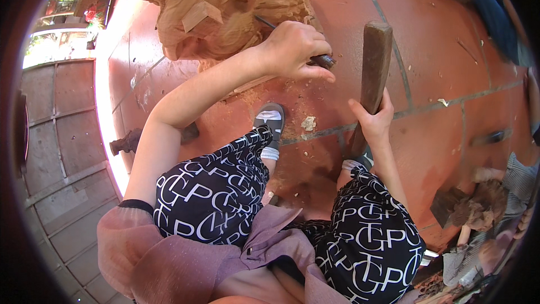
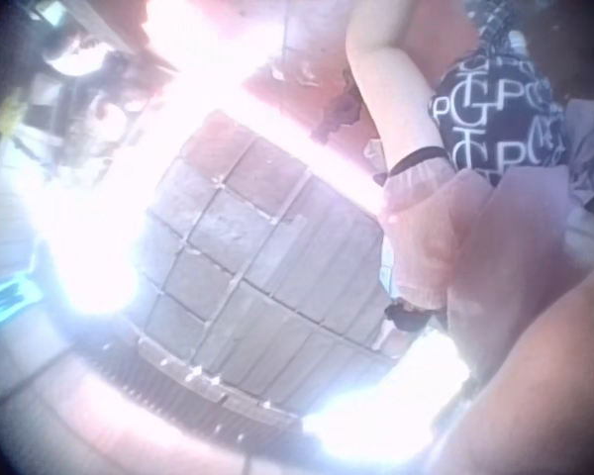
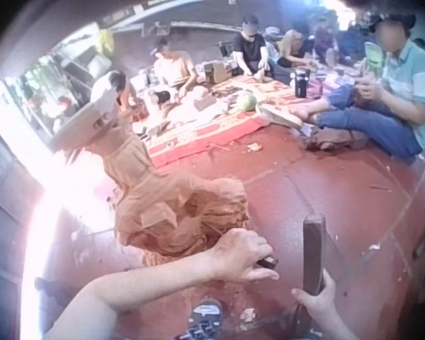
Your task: The person is sitting on the floor and carving a piece of wood using a chisel and a wooden mallet. They repeatedly strike the chisel to shape the wood, with wood shavings accumulating around the work area.
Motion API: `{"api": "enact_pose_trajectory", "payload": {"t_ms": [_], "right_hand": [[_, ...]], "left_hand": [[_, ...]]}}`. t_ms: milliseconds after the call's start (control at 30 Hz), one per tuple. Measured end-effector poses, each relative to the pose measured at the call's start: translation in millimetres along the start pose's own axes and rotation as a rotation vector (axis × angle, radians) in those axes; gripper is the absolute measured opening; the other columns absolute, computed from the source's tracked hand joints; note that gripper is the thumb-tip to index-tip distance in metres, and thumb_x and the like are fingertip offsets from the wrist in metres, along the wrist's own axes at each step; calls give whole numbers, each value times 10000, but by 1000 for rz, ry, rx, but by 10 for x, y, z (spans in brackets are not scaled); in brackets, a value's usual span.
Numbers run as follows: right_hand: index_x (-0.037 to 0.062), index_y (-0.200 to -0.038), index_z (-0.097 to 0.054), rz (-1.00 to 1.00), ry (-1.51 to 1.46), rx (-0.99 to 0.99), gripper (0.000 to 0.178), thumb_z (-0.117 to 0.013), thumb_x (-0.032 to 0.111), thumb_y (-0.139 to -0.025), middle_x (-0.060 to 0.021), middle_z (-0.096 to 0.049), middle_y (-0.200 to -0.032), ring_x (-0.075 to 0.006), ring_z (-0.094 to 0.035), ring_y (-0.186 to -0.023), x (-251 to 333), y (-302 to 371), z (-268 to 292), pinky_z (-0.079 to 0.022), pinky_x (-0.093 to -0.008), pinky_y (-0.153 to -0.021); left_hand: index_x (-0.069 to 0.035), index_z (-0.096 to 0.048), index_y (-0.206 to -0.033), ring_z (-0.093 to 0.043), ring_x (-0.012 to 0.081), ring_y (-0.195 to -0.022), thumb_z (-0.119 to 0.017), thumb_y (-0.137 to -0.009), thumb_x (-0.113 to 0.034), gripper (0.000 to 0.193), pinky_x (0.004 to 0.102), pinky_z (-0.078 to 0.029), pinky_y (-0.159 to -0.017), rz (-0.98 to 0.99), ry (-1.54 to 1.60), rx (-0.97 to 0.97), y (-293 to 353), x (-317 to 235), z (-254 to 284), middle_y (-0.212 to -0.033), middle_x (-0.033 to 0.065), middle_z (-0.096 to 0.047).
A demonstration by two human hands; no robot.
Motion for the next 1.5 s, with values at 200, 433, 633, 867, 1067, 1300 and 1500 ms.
{"api": "enact_pose_trajectory", "payload": {"t_ms": [200, 433, 633, 867, 1067, 1300, 1500], "right_hand": [[37, -964, -571, 46, -118, -8, 329, -777, 69, -710, 20, -555, -768, -65, -497, -686, 249, 2, -26, -409, -219, -621], [33, -966, -583, 174, -42, -24, 331, -783, 88, -709, 2, -574, -767, -85, -513, -675, 363, -38, -97, -425, -232, -630], [12, -972, -599, 115, 46, 30, 351, -787, 109, -692, -23, -611, -825, -110, -564, -755, 69, -53, -136, -471, -271, -689], [36, -883, -586, 37, 59, 67, 303, -792, 117, -676, 4, -600, -745, -93, -552, -656, 114, -178, -254, -457, -253, -611], [29, -910, -574, -89, -112, 92, 300, -770, 87, -690, -1, -583, -723, -85, -553, -628, 73, -219, -351, -453, -243, -583], [33, -939, -550, -101, -317, 38, 297, -740, 45, -711, -15, -575, -715, -114, -563, -559, 41, -123, -329, -449, -246, -514], [28, -945, -543, -117, -293, -4, 294, -724, 19, -714, -22, -573, -712, -120, -562, -553, 10, -113, -209, -449, -255, -508]], "left_hand": [[-97, -623, -758, -624, 270, -659, -695, -752, -551, 459, 375, -477, -555, -36, 35, -151, -22, 74, 80, -667, 49, -606], [-82, -637, -823, -626, 290, -690, -681, -784, -509, 431, 383, -480, -586, -20, 76, -296, -57, 102, 194, -709, 79, -619], [-72, -644, -856, -626, 320, -727, -685, -800, -431, 366, 388, -481, -608, -11, 122, -318, -58, 132, 248, -770, 107, -640], [-66, -646, -871, -631, 321, -752, -693, -794, -431, 377, 394, -483, -625, 93, 91, -323, -97, 181, 256, -771, 109, -643], [-63, -645, -879, -637, 314, -757, -689, -805, -428, 374, 395, -485, -632, 119, 80, -389, -155, 189, 274, -790, 109, -654], [-66, -649, -889, -638, 308, -748, -692, -804, -401, 348, 389, -494, -635, 97, 93, -432, -131, 158, 331, -787, 97, -657], [-81, -653, -898, -639, 295, -732, -688, -799, -375, 312, 374, -500, -626, 68, 167, -346, -106, -228, 273, -776, 89, -654]]}}
Point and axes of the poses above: each hand's wrist, its own y-axis away from the middle knuckle, its own z-axis out of the back of the hand, x = y × z, the point moved 5 cm from there along -y, towards the middle knuckle
